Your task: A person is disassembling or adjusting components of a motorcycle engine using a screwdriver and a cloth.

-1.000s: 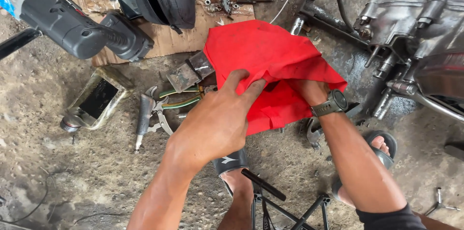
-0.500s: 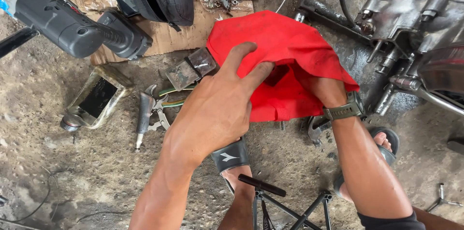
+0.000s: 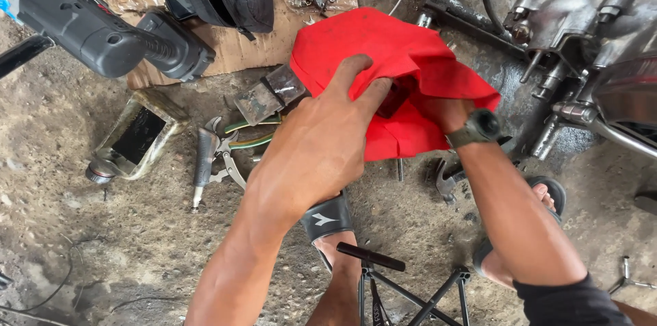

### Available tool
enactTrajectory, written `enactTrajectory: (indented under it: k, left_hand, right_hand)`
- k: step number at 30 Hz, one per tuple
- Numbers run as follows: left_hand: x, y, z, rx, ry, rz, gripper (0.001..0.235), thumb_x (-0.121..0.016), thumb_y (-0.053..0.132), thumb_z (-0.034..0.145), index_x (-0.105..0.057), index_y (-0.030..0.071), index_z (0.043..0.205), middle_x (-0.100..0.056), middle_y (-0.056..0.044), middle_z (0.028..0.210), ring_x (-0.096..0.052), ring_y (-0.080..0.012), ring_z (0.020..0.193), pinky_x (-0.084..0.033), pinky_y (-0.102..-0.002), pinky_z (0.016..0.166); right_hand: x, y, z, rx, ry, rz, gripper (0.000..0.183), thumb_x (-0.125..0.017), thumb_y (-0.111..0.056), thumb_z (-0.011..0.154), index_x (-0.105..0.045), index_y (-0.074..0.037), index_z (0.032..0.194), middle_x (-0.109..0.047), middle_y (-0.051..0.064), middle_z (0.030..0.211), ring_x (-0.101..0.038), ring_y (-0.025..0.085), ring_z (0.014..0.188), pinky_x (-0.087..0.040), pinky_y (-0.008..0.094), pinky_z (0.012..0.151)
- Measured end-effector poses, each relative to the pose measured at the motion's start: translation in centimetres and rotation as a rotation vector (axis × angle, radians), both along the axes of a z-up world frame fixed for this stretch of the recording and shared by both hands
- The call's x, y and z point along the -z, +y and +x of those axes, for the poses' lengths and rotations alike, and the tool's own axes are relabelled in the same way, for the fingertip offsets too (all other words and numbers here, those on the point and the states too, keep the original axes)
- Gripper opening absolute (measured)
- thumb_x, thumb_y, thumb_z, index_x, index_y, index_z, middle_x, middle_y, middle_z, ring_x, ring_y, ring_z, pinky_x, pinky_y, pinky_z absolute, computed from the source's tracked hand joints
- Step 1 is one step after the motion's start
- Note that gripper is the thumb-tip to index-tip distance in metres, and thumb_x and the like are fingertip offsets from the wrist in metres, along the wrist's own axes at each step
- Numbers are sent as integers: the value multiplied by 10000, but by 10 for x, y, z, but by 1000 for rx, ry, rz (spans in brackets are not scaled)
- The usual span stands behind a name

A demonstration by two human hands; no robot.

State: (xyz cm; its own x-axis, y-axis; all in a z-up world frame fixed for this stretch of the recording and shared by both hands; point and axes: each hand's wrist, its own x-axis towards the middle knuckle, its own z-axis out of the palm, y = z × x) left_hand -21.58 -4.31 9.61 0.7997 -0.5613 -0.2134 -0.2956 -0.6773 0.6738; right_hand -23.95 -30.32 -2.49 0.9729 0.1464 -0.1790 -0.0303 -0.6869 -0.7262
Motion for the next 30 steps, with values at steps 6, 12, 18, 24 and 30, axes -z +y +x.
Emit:
enactTrajectory:
  k: [6, 12, 18, 24, 30]
  left_hand:
    - [11, -6, 0, -3, 19, 47, 696, -645, -15, 705, -548, 75, 1388, -445, -209, 1492, -684, -463, 834, -572, -534, 688]
    - [12, -9, 3, 34, -24, 78, 783, -684, -39, 622, -538, 52, 1385, -437, -266, 1467, -695, -468, 755, -581, -540, 612]
    - [7, -9, -1, 62, -23, 70, 822, -679, -54, 594, -528, 12, 1399, -424, -319, 1466, -705, -471, 698, -585, -536, 587]
    - [-7, 0, -7, 52, 9, 61, 782, -649, -59, 602, -522, -65, 1374, -397, -380, 1481, -703, -479, 520, -587, -531, 464]
    - [-1, 4, -13, -16, 58, 149, 843, -656, -52, 621, -458, -8, 1440, -355, -301, 1558, -700, -506, 596, -569, -587, 500]
  right_hand:
    - [10, 0, -1, -28, 68, -53, 360, -707, -77, 913, -647, 16, 1255, -725, 155, 1173, -709, 286, 1021, -560, 394, 848]
    - [73, -26, -12, -51, 135, -105, 352, -698, -102, 911, -652, 5, 1243, -730, 155, 1154, -713, 299, 1014, -560, 411, 845]
    - [151, -63, -50, -61, 191, -165, 346, -689, -128, 909, -658, -7, 1232, -735, 155, 1135, -717, 311, 1008, -560, 428, 842]
    - [158, -66, -63, -66, 245, -224, 341, -680, -153, 906, -663, -18, 1220, -740, 155, 1116, -721, 324, 1002, -561, 445, 839]
    - [159, -63, -77, -81, 306, -274, 338, -671, -179, 904, -669, -30, 1208, -746, 156, 1098, -724, 337, 996, -561, 462, 837]
